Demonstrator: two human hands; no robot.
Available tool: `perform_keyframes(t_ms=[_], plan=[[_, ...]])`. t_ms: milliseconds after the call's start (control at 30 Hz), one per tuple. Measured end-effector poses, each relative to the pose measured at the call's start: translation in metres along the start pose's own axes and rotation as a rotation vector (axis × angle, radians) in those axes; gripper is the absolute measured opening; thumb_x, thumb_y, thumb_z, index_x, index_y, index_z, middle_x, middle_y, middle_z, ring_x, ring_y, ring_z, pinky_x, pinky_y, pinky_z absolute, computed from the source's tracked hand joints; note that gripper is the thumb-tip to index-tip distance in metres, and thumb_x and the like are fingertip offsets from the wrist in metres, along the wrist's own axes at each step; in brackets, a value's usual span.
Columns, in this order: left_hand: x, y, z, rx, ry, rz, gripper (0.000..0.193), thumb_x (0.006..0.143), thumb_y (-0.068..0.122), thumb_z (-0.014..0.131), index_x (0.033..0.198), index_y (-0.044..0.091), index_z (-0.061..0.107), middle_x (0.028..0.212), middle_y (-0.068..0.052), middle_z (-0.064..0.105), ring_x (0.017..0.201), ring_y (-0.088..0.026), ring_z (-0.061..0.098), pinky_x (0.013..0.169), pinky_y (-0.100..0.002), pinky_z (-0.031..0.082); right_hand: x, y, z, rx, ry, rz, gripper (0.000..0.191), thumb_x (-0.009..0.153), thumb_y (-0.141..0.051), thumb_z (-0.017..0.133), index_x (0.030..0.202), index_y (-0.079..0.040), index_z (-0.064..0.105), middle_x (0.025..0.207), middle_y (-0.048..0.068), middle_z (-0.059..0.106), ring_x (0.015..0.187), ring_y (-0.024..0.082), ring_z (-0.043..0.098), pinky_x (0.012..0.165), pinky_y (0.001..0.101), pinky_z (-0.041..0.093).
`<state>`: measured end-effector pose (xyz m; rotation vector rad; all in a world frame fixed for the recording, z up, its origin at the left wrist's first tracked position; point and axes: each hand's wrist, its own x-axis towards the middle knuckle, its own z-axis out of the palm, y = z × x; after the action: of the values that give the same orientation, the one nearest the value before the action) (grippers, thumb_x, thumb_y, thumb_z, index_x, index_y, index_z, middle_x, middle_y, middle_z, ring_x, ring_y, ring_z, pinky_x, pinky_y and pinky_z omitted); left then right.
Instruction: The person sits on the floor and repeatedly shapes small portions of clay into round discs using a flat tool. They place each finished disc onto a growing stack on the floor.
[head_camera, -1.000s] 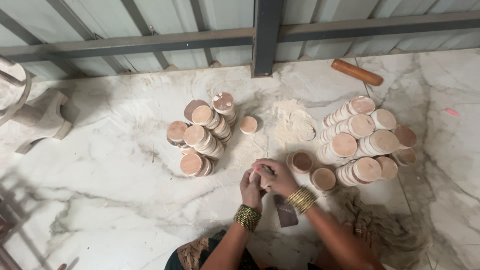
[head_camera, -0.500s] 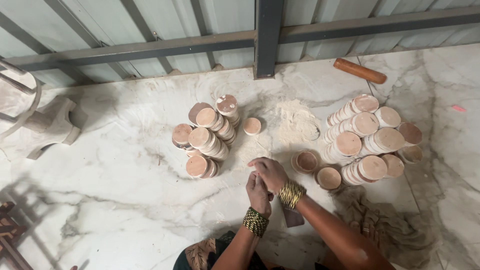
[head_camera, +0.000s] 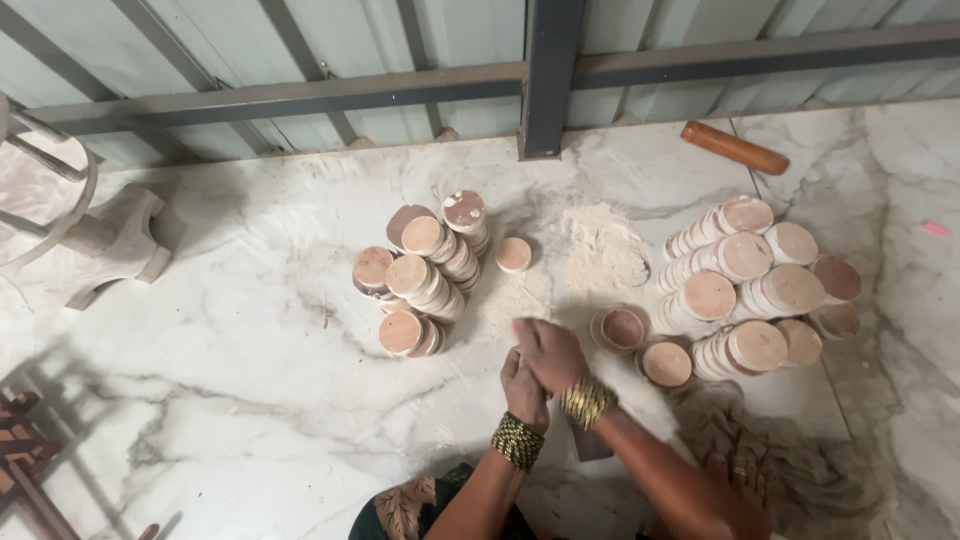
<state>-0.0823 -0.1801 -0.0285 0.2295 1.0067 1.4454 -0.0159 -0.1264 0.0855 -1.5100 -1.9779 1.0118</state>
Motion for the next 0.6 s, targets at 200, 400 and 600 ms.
perform_keyframes(t_ms=[200, 400, 600], plan=[[0.003, 0.003, -0.018, 0.061, -0.16, 0.21, 0.022, 0.105, 0.022, 0.053, 0.113, 0.003, 0.06, 0.098, -0.008, 0.069, 0.081, -0.014, 0.068, 0.067, -0.028, 0.058, -0.058, -0.006, 0.019, -0.102, 0.288, -0.43, 0.039, 0.091, -0.028, 0.064, 0.118, 0.0, 0.069, 0.127, 0.023, 0.068, 0.118, 0.039, 0.062, 0.098, 0.0433, 0.048], [-0.005, -0.004, -0.006, 0.185, -0.054, 0.011, 0.028, 0.113, 0.028, 0.048, 0.111, 0.004, 0.062, 0.077, -0.008, 0.055, 0.055, -0.015, 0.045, 0.045, -0.028, 0.037, -0.02, 0.011, -0.001, 0.119, 0.129, 0.022, 0.035, 0.104, -0.029, 0.049, 0.123, -0.009, 0.07, 0.127, 0.013, 0.071, 0.115, 0.03, 0.069, 0.101, 0.0391, 0.054], [0.005, 0.01, -0.01, -0.161, -0.049, -0.024, 0.026, 0.109, 0.021, 0.041, 0.108, 0.002, 0.059, 0.088, -0.003, 0.068, 0.075, -0.011, 0.066, 0.065, -0.028, 0.057, -0.057, -0.008, 0.021, 0.069, 0.389, -0.376, 0.039, 0.102, -0.021, 0.048, 0.131, 0.002, 0.061, 0.135, 0.025, 0.062, 0.123, 0.04, 0.06, 0.103, 0.0424, 0.047]])
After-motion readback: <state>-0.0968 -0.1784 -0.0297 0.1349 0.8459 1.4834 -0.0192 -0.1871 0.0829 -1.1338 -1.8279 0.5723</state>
